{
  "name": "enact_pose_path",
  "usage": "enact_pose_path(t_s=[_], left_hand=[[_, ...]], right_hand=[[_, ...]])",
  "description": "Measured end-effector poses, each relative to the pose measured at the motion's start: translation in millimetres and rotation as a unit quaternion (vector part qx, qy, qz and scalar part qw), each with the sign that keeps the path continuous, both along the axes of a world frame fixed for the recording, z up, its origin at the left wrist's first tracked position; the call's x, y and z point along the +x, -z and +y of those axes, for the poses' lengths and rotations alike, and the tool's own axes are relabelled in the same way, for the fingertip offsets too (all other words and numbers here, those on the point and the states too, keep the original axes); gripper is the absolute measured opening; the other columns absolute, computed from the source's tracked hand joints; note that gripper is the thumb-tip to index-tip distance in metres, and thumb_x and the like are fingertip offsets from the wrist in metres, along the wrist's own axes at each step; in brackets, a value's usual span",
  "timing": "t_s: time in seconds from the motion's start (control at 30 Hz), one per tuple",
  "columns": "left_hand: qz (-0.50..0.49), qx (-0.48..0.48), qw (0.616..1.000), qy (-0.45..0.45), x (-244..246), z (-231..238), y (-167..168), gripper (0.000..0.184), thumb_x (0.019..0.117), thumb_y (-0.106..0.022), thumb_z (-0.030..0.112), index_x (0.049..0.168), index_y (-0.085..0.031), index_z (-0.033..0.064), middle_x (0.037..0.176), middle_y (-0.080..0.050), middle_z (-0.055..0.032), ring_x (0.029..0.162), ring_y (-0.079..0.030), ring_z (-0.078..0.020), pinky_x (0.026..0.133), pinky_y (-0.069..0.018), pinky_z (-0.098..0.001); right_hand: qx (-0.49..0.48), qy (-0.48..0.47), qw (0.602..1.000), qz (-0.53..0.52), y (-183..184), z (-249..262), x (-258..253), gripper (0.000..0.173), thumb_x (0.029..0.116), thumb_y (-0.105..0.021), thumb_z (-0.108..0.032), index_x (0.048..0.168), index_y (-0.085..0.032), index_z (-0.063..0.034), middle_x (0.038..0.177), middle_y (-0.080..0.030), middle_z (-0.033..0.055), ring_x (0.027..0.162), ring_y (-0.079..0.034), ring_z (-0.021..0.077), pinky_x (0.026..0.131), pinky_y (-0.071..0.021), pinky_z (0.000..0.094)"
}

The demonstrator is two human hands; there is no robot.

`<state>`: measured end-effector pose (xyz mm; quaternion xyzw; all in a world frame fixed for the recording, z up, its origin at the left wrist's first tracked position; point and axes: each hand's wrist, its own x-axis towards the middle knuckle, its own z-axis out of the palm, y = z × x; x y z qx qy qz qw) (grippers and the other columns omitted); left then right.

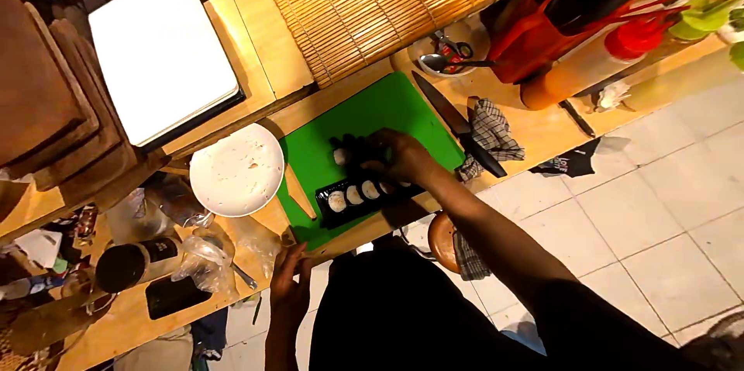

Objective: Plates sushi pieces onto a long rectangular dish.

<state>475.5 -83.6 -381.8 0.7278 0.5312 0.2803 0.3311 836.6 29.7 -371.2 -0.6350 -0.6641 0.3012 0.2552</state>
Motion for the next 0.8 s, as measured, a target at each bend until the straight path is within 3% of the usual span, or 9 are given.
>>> enact_pose_path(t_s=[0.13,0.23,0.3,0.37,0.47,0.53,0.63,0.73,0.8], left_hand=[[-0.016,-0.006,1.000,0.000,-3,0,-1,0.038,0.1042,-0.054,0.028,0.125,-0.069,-0.0003,0.115,-0.068,-0.0139,0.102,-0.067,-0.0133,0.084,-0.0591,-0.0267],[0.002,-0.012,0.999,-0.032,-9,-6,-3,0.036,0.1021,-0.055,0.024,0.125,-0.069,0.0003,0.118,-0.068,-0.0149,0.103,-0.067,-0.0153,0.084,-0.0590,-0.0283],[0.012,-0.014,0.999,-0.045,-15,-12,-1,0.035,0.1015,-0.055,0.021,0.125,-0.069,0.0007,0.119,-0.069,-0.0146,0.102,-0.068,-0.0155,0.085,-0.0588,-0.0292],[0.010,-0.010,0.999,-0.052,-20,-17,2,0.034,0.1010,-0.055,0.020,0.124,-0.069,-0.0002,0.115,-0.069,-0.0140,0.101,-0.067,-0.0148,0.086,-0.0577,-0.0290],[0.004,-0.006,0.998,-0.055,-21,-19,7,0.031,0.1005,-0.057,0.019,0.122,-0.070,-0.0005,0.113,-0.070,-0.0133,0.098,-0.067,-0.0135,0.086,-0.0573,-0.0276],[0.002,-0.004,0.999,-0.044,-19,-14,8,0.031,0.1000,-0.058,0.018,0.123,-0.070,0.0002,0.113,-0.070,-0.0127,0.097,-0.067,-0.0128,0.084,-0.0579,-0.0267],[-0.012,-0.013,0.999,-0.028,-16,-7,6,0.032,0.1001,-0.060,0.018,0.124,-0.069,0.0001,0.113,-0.069,-0.0134,0.097,-0.067,-0.0134,0.082,-0.0590,-0.0266],[-0.024,-0.022,0.999,-0.027,-16,-2,4,0.037,0.1022,-0.059,0.028,0.125,-0.069,0.0002,0.114,-0.068,-0.0129,0.100,-0.066,-0.0125,0.083,-0.0584,-0.0262],[-0.024,-0.015,0.999,-0.025,-17,-1,6,0.038,0.1033,-0.057,0.028,0.125,-0.068,-0.0008,0.115,-0.068,-0.0141,0.102,-0.066,-0.0124,0.083,-0.0584,-0.0257]], right_hand=[[-0.067,-0.043,0.992,-0.099,11,39,-50,0.069,0.0824,-0.082,-0.051,0.136,-0.062,-0.0124,0.127,-0.063,0.0179,0.109,-0.066,0.0381,0.088,-0.0557,0.0593],[-0.028,-0.066,0.992,-0.102,20,47,-57,0.054,0.0861,-0.080,-0.032,0.133,-0.063,-0.0122,0.127,-0.064,0.0174,0.113,-0.064,0.0387,0.089,-0.0554,0.0582],[-0.001,-0.099,0.991,-0.093,21,45,-47,0.044,0.0916,-0.073,-0.021,0.135,-0.064,-0.0149,0.137,-0.062,0.0147,0.124,-0.059,0.0389,0.099,-0.0496,0.0609],[0.011,-0.123,0.988,-0.092,19,44,-32,0.055,0.0890,-0.073,-0.011,0.141,-0.060,-0.0183,0.145,-0.057,0.0136,0.131,-0.054,0.0408,0.102,-0.0439,0.0662],[-0.019,-0.113,0.987,-0.108,21,44,-21,0.070,0.0845,-0.081,-0.021,0.148,-0.053,-0.0213,0.148,-0.054,0.0120,0.134,-0.051,0.0408,0.103,-0.0436,0.0669],[-0.010,-0.112,0.988,-0.108,28,46,-24,0.071,0.0827,-0.084,-0.028,0.147,-0.054,-0.0204,0.145,-0.056,0.0131,0.130,-0.054,0.0400,0.102,-0.0471,0.0623],[0.006,-0.112,0.992,-0.064,33,46,-26,0.058,0.0875,-0.080,-0.023,0.141,-0.060,-0.0161,0.139,-0.060,0.0153,0.127,-0.057,0.0381,0.108,-0.0470,0.0545],[0.032,-0.090,0.994,0.060,30,34,-8,0.055,0.0847,-0.083,-0.019,0.136,-0.064,-0.0105,0.131,-0.065,0.0129,0.122,-0.062,0.0270,0.107,-0.0502,0.0453],[0.015,-0.067,0.986,0.155,15,14,11,0.058,0.0828,-0.084,-0.012,0.136,-0.061,-0.0082,0.128,-0.066,0.0105,0.114,-0.065,0.0195,0.100,-0.0553,0.0395]])
